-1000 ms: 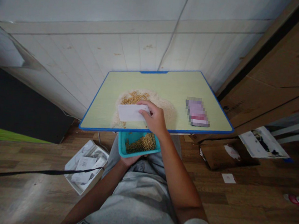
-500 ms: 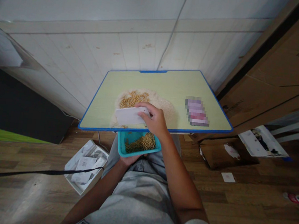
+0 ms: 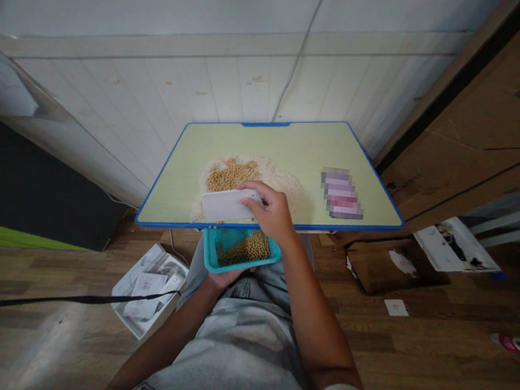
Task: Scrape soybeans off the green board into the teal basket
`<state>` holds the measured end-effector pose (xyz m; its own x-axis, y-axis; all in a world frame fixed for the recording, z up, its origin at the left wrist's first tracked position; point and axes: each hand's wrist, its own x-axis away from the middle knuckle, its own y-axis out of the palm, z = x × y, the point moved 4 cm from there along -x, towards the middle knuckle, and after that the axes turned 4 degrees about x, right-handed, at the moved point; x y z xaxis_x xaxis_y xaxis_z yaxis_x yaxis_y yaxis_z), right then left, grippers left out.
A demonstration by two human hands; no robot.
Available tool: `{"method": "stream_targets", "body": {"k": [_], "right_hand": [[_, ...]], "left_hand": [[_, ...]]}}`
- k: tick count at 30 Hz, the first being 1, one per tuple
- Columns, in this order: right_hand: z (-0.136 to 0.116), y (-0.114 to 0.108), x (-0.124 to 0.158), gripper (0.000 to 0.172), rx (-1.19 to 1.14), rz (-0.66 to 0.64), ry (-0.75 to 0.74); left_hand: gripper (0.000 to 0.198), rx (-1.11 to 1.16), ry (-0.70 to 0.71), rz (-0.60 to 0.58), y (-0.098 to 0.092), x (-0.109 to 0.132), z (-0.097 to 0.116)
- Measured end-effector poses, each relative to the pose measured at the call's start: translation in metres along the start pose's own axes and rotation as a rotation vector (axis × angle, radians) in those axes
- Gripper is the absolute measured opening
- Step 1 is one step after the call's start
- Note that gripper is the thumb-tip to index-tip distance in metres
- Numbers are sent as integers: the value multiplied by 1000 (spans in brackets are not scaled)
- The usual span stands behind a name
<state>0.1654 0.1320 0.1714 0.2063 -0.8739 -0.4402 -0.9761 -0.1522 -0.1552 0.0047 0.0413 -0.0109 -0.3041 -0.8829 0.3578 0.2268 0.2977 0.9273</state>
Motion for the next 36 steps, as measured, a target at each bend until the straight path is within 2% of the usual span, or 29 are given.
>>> {"method": "stream_targets", "body": {"k": [6, 17, 22, 26, 29, 36], "right_hand": [[-1, -4, 2, 26, 21, 17, 7], [-2, -24, 10, 23, 90, 189, -15], [-2, -40, 26, 23, 133, 344, 2], [-3, -49, 40, 23, 133, 364, 49], [-4, -56, 44, 24, 132, 380, 53], [10, -84, 48, 37, 172, 769, 15]], "left_hand": [[70, 28, 20, 94, -1, 0, 0], [71, -24, -40, -4, -27, -5, 2], [77, -36, -73, -12, -19, -5, -1], [74, -64, -68, -44, -7, -2, -3], [76, -71, -88, -33, -12, -2, -2], [80, -67, -119, 33, -48, -6, 4]]}}
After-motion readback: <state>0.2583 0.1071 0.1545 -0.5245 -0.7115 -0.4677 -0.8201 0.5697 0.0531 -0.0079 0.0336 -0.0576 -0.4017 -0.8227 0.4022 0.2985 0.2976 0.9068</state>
